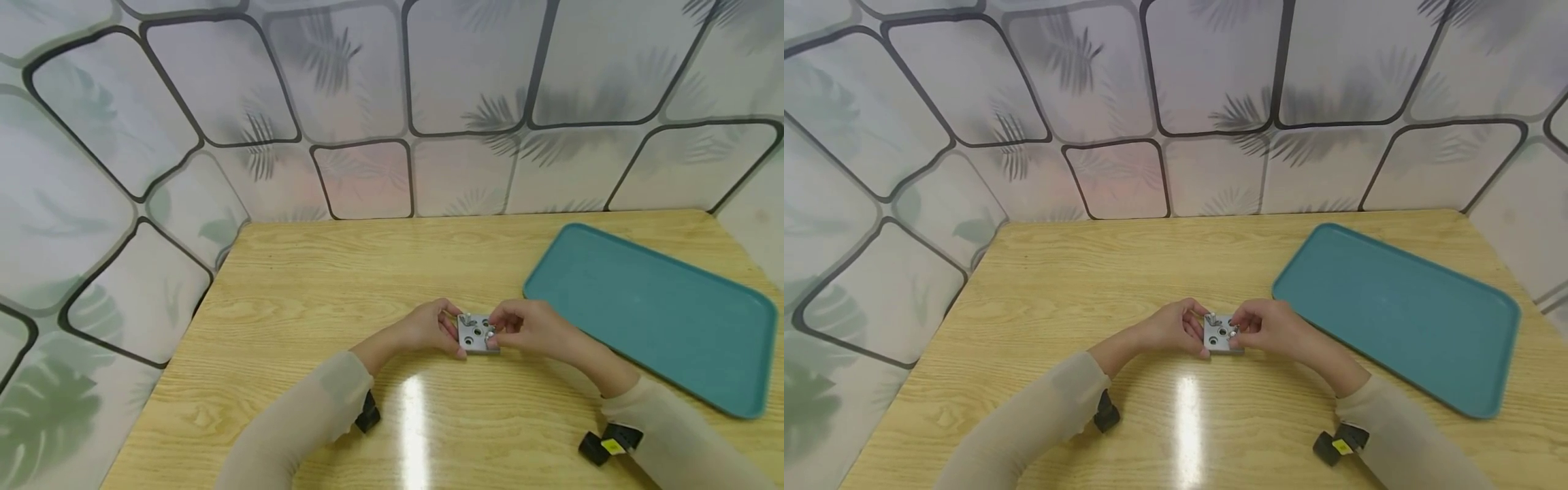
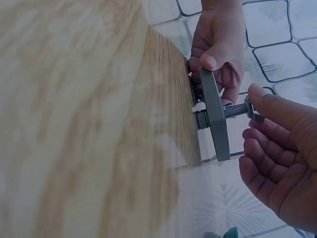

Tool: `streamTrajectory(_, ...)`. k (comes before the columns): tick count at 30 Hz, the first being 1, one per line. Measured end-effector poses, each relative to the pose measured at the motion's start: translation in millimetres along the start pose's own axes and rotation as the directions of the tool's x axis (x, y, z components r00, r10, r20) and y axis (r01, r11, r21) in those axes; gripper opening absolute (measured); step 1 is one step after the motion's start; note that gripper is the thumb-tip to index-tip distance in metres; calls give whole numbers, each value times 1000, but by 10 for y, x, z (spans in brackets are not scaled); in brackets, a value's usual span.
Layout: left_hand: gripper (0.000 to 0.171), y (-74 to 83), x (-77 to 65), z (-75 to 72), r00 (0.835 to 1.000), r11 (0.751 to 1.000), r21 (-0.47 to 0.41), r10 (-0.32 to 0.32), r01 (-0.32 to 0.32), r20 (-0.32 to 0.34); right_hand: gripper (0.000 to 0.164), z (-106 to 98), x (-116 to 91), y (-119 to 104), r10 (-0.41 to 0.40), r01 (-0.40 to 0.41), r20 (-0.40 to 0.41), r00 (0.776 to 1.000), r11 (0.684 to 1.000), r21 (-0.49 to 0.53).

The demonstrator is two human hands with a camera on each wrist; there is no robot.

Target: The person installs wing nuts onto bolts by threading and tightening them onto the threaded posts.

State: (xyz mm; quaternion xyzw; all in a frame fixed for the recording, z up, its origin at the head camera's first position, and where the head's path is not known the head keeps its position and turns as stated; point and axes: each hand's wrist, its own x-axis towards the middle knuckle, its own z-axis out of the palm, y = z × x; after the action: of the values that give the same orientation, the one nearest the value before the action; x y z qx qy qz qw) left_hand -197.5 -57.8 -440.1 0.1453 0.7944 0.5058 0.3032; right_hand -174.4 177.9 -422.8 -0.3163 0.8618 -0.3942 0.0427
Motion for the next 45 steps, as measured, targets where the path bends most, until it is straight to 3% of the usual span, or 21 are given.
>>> streamTrajectory(12,69,13,7,11,1000,1000,20,7,-7,-15,13,-42,-127,-16,-49,49,13,999,999,4)
streamTrajectory(26,68,4,4,17,1000,1000,10,-2,2,-11,18,-63,-87,24,56,-55,-25,998,997,45)
streamTrajectory(38,66,14,-8,15,1000,1000,24,9,-9,-10,23,-16,-6,-60,68,-68,-5,998,998,17)
streamTrajectory(45,67,9,-3,17,1000,1000,9,5,-5,-14,17,-16,-56,-17,21,-21,-9,1000,999,30)
